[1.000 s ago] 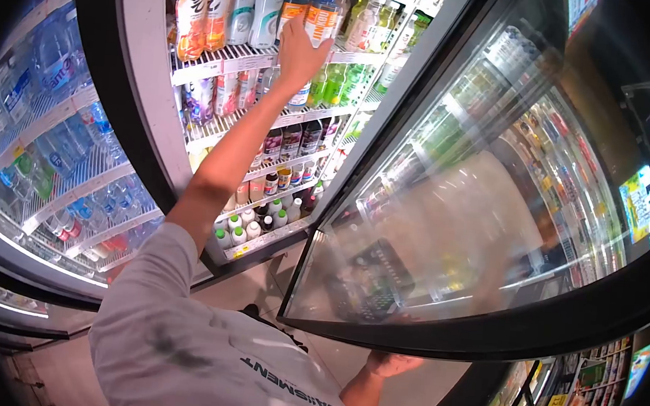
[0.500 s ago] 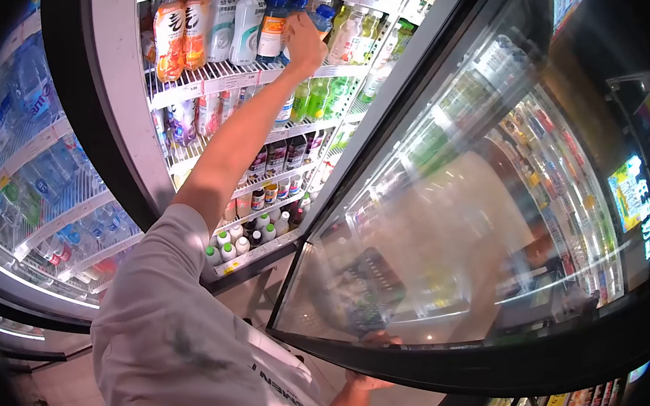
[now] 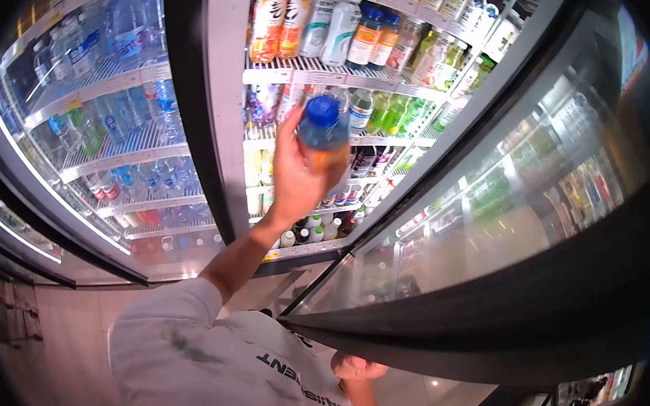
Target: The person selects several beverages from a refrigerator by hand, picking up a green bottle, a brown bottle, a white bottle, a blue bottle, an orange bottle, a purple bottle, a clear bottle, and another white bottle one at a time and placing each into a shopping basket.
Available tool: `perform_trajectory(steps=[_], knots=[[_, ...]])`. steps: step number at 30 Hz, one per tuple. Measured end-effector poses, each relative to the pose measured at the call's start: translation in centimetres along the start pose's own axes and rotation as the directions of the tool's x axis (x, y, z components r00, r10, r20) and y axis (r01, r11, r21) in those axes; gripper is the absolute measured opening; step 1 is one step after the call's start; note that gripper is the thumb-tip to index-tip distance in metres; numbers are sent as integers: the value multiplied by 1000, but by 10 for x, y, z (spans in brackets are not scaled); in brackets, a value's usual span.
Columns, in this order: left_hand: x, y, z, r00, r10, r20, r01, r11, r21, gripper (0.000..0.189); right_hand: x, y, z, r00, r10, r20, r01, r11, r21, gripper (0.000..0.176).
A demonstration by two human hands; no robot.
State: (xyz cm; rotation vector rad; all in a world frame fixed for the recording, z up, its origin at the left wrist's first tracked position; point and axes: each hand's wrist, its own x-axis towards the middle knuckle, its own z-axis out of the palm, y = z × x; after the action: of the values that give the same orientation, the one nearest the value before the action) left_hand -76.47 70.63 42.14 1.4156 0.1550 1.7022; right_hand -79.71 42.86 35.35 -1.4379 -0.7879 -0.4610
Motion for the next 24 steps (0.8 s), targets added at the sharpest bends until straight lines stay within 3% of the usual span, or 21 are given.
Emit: perform_trajectory(steps=[2,3,4,6,8,10,11,15,18,20,22,23,24], knots=[[-40,24,-53,984,-178,-12,177,966,190,79,-1,16,13,977,-198,81,195,980,47,78],[-57,35,-79,971,-234,-40,236,937,256,79,4,18,14,945,-262,198,279,958,-65,77],[-67,44,-101,975,-204,-86,221,908,355,78,10,10,32,945,-271,181,262,962,73,51],[-83,59,-140,981,-115,-158,188,771,608,76,4,19,49,936,-215,280,174,971,163,46],[-93,72,-166,961,-125,-247,258,730,633,77,13,13,67,864,-203,461,145,977,158,38],[-104,86,-183,901,-255,-350,387,839,384,79,27,-1,97,830,-258,495,158,959,235,18],[-105,96,-186,880,-304,-366,425,849,316,80,29,-1,110,813,-249,527,106,952,287,17],[-121,101,-202,938,-243,-248,339,793,506,78,29,9,155,738,-199,645,-82,922,379,29],[-136,99,-202,931,-333,-151,360,765,534,77,44,3,183,737,-247,629,-68,899,432,35],[-144,96,-199,914,-395,-98,378,737,560,76,45,-1,186,753,-185,632,-110,911,397,40],[-146,94,-189,883,-463,69,296,667,684,76,49,1,186,665,-259,700,38,949,314,46],[-146,93,-182,862,-495,112,300,675,674,77,41,9,177,532,-79,843,-206,954,219,43],[-147,94,-176,837,-526,153,307,681,665,77,37,14,167,544,-71,836,-217,951,221,43]])
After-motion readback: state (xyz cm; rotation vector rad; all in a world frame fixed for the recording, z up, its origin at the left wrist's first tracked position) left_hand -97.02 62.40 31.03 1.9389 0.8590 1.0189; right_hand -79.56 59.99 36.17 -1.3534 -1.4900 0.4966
